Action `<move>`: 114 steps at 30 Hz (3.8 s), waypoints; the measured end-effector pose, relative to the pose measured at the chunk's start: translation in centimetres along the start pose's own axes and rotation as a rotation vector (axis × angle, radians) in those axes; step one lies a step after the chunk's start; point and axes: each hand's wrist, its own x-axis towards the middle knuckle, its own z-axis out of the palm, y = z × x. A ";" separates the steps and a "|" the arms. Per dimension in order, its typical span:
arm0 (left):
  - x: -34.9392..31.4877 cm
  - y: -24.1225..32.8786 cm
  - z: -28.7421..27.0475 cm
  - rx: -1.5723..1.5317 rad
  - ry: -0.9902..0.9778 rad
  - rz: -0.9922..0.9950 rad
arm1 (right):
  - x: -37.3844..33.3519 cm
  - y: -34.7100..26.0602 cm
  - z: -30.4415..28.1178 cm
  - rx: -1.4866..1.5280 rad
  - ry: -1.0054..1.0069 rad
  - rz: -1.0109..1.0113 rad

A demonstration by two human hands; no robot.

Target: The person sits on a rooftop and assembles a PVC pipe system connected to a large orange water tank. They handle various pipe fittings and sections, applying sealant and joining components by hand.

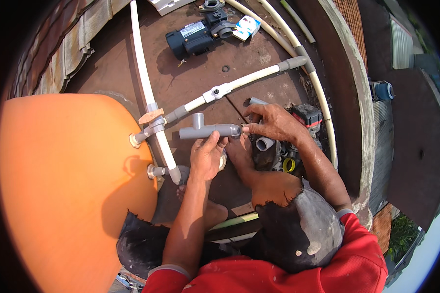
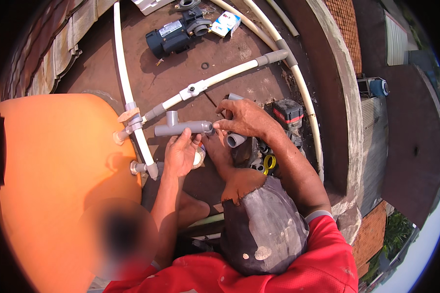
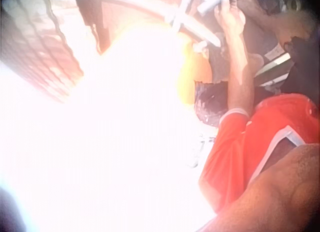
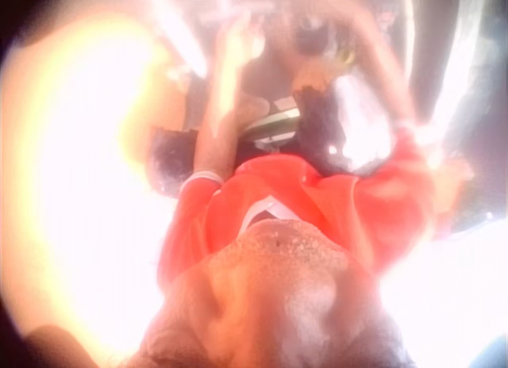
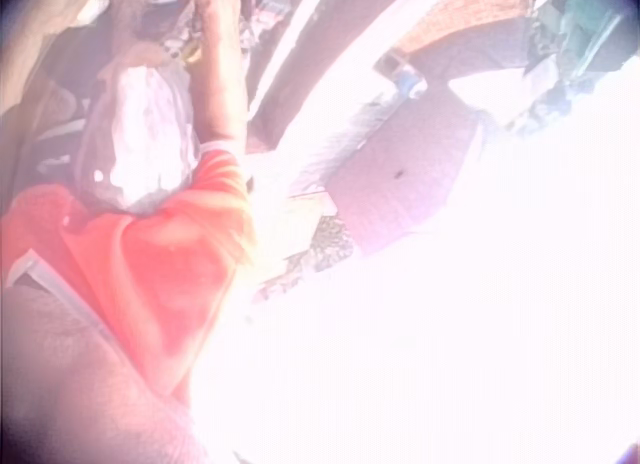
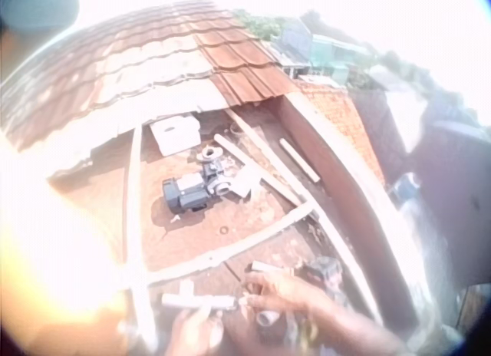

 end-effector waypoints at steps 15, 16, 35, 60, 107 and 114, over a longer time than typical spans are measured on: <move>-0.2 2.0 4.9 0.184 0.067 0.135 | 1.2 16.4 2.7 -0.299 0.241 0.495; 0.2 1.9 4.9 0.187 0.060 0.147 | -0.3 17.1 1.7 -0.317 0.243 0.449; -9.3 13.5 7.4 0.390 -0.037 0.203 | -34.9 9.2 22.8 -0.156 -0.324 0.106; -13.7 22.0 9.1 0.151 -0.077 0.568 | -38.6 11.3 20.6 -0.469 -0.375 0.339; -10.8 25.0 5.8 0.267 -0.239 0.464 | -38.0 7.0 21.5 -0.430 -0.035 0.281; -11.4 24.6 6.6 0.250 -0.221 0.440 | -37.9 7.0 21.5 -0.462 -0.038 0.266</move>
